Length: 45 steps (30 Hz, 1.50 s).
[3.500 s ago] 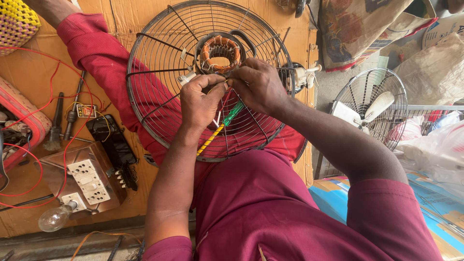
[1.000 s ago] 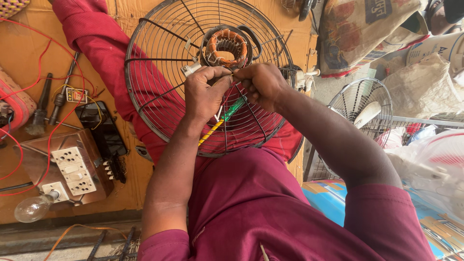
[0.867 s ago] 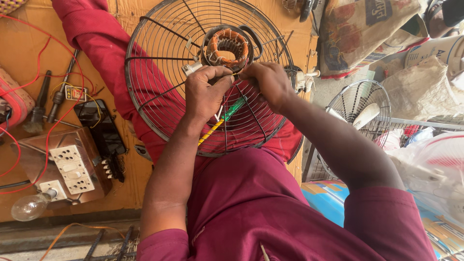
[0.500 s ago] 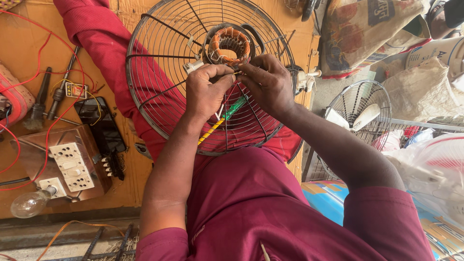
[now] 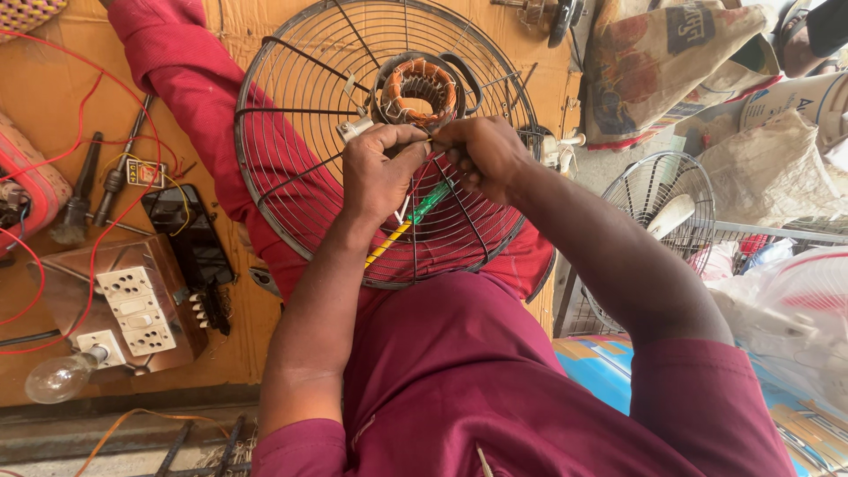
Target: The person sits on the floor with a disassembled table fan on their lap and rewires the motor, twisting and connecting colored wires to the winding and routing them through the fan guard. They handle a capacitor, connect it to the wiring, and use a screwdriver on the motor assembly near the end.
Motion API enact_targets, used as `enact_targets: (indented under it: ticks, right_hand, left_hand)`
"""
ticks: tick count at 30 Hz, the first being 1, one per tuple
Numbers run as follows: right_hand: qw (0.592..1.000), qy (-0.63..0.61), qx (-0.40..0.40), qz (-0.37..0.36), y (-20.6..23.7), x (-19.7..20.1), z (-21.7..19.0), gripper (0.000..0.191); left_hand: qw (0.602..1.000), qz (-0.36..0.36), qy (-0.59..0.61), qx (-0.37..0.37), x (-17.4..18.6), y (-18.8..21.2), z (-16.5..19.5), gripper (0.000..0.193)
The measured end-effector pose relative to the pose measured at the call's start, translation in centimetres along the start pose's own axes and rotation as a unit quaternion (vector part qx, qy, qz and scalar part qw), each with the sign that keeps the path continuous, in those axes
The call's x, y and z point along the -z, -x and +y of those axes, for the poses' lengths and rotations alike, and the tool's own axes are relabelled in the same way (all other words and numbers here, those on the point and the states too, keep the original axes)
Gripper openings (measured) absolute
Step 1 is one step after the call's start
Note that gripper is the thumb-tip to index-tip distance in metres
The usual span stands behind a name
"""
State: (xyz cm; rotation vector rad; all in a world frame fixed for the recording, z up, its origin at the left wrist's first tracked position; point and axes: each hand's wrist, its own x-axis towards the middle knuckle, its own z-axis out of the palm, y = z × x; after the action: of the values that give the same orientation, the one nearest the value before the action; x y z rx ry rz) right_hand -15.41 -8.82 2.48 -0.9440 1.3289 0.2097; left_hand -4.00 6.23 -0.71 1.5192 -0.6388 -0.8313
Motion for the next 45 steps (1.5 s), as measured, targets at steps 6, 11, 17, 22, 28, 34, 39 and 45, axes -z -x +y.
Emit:
enact_targets:
  ticks: [6,11,17,22,28,34,39,45]
  right_hand:
    - [0.795,0.327,0.491,0.142,2.5,0.9,1.8,0.016]
    - [0.666,0.393,0.624,0.108,2.4,1.2,2.3,0.031]
    - [0.668,0.395,0.621,0.114,2.1,1.0,2.3,0.026]
    - [0.679,0.395,0.609,0.106,2.1,0.9,2.4,0.02]
    - [0.743,0.349,0.563,0.091,2.3,0.4,2.6,0.019]
    - [0.84,0.311,0.441,0.057,2.6,0.7,2.2,0.035]
    - [0.856,0.275,0.438,0.005,2.2,1.4,2.1,0.032]
    - [0.854,0.323,0.407,0.02,0.9,0.8,1.9,0.025]
  left_hand:
    - [1.0,-0.001,0.001,0.028,0.1,-0.1,-0.2,0.015]
    - [0.999,0.002,0.023,0.029,0.0,-0.2,-0.1,0.014]
    - [1.0,-0.004,0.01,0.016,0.3,-0.1,0.0,0.014]
    - [0.999,-0.012,0.013,0.032,0.3,0.0,0.0,0.014]
    - [1.0,-0.003,-0.016,0.008,0.3,-0.1,0.0,0.014]
    - [1.0,0.009,-0.005,-0.014,0.3,0.0,-0.1,0.012]
    - [0.999,0.021,-0.01,-0.027,0.2,0.1,-0.1,0.011]
    - [0.999,0.026,-0.018,-0.021,-0.1,0.1,0.1,0.011]
